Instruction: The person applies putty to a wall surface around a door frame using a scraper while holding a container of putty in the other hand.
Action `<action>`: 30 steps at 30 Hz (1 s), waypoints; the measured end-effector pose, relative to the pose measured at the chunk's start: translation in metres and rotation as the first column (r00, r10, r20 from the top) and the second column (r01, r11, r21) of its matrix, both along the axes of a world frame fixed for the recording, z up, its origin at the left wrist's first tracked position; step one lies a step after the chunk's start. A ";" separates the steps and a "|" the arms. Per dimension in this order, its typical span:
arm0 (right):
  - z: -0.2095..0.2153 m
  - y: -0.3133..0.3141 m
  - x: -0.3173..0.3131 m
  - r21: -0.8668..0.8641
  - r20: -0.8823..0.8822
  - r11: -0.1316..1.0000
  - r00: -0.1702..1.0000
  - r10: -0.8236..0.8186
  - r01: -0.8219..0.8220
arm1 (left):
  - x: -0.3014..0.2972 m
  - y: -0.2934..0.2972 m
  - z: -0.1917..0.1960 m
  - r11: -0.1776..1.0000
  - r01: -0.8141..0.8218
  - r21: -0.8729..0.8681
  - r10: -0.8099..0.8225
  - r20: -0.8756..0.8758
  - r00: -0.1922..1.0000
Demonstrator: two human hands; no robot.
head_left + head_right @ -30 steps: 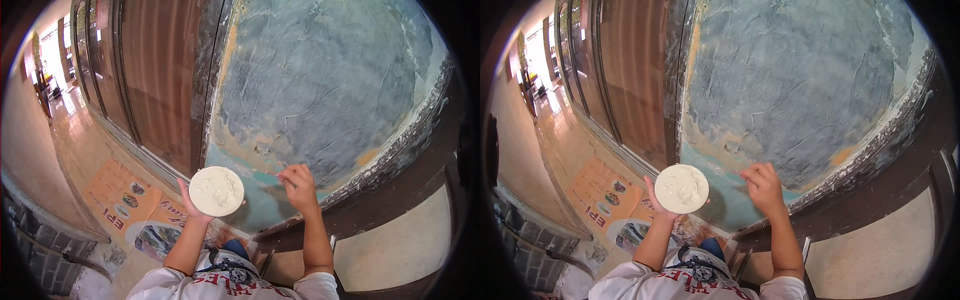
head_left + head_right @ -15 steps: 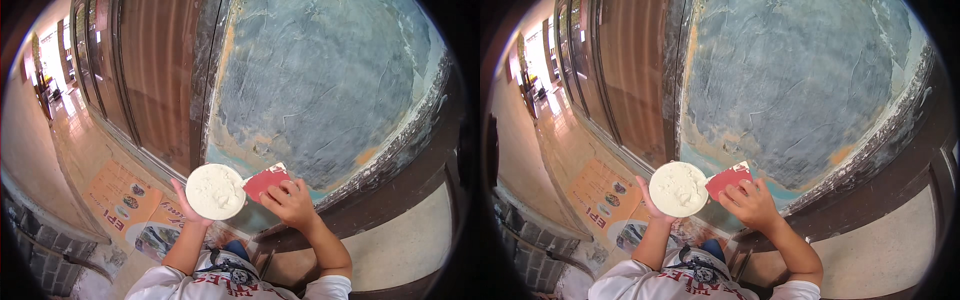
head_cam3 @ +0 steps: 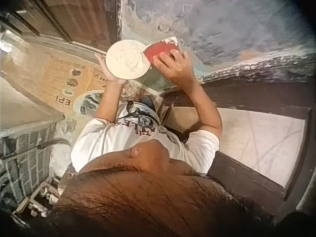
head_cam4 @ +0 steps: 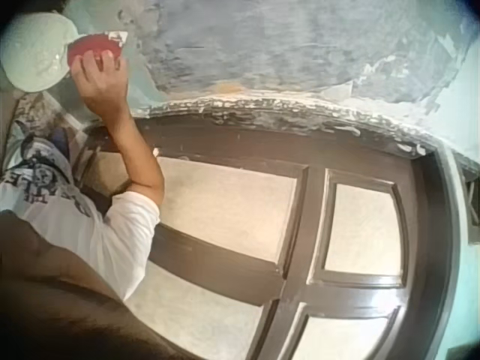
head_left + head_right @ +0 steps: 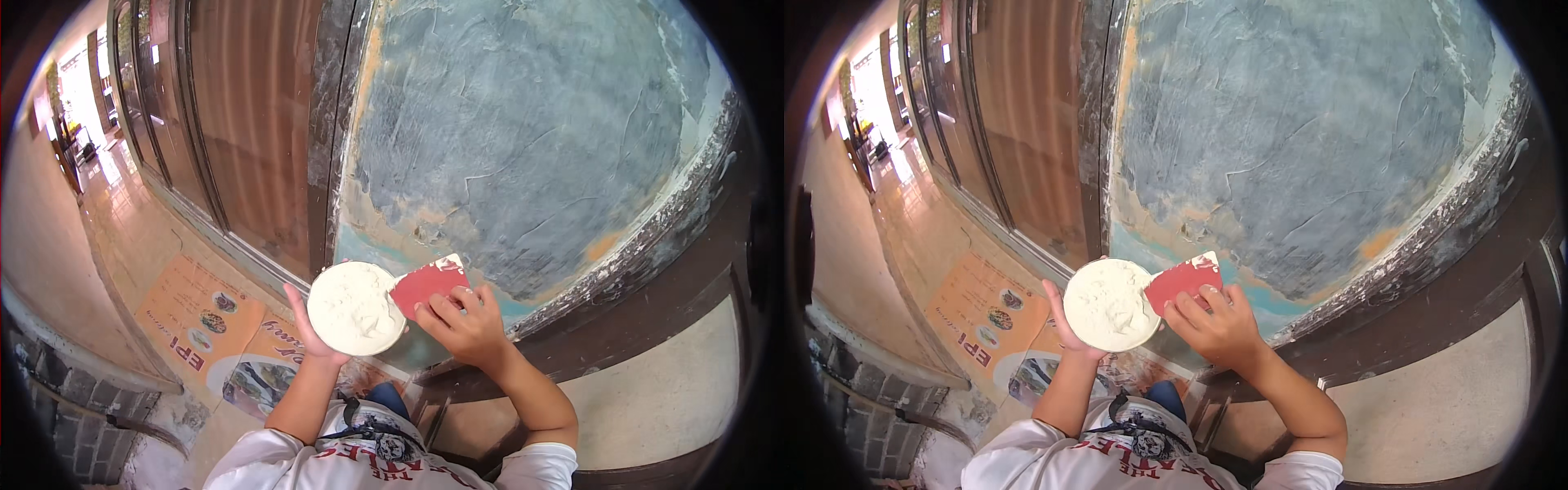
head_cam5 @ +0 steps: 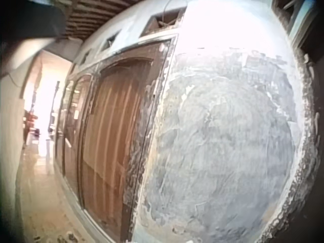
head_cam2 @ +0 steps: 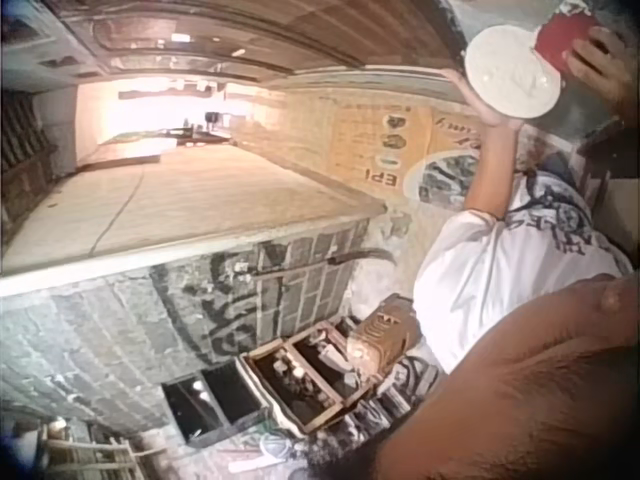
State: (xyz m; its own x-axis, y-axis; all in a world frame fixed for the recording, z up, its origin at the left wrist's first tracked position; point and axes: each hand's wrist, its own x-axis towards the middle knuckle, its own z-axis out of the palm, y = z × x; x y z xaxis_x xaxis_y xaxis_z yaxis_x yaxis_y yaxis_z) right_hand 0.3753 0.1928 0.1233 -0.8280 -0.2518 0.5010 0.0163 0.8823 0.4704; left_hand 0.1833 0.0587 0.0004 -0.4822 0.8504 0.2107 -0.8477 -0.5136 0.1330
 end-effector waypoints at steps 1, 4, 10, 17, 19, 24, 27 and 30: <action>-0.002 -0.001 -0.001 -0.016 -0.033 1.000 0.999 -0.011 0.010 | 0.000 0.000 0.000 0.999 0.015 0.038 -0.014 -0.006 1.000; -0.006 -0.002 -0.002 -0.051 -0.068 0.998 0.997 -0.027 0.024 | -0.003 0.000 -0.006 1.000 -0.005 -0.019 0.005 -0.023 1.000; -0.011 0.000 -0.004 -0.059 -0.111 0.996 0.991 -0.068 0.062 | -0.005 0.001 0.000 0.997 0.049 0.062 -0.047 -0.023 0.999; -0.013 0.017 -0.007 -0.159 -0.236 0.981 0.961 -0.147 0.111 | -0.014 0.007 -0.011 0.999 0.032 -0.034 -0.034 -0.045 0.998; -0.021 0.036 -0.001 -0.319 -0.297 0.934 0.919 -0.258 0.159 | -0.018 0.008 -0.015 0.998 0.016 -0.054 -0.020 -0.071 0.997; -0.062 0.088 0.012 -0.580 -0.201 0.776 0.880 -0.430 0.247 | -0.025 0.005 -0.006 0.995 0.038 0.090 -0.034 -0.048 0.998; -0.093 0.105 0.015 -0.633 -0.126 0.706 0.858 -0.498 0.317 | -0.029 0.005 -0.008 0.998 0.010 0.061 -0.008 -0.017 1.000; -0.112 0.118 0.013 -0.666 -0.052 0.652 0.850 -0.525 0.362 | -0.030 0.008 -0.009 0.999 -0.025 -0.029 0.024 -0.042 0.999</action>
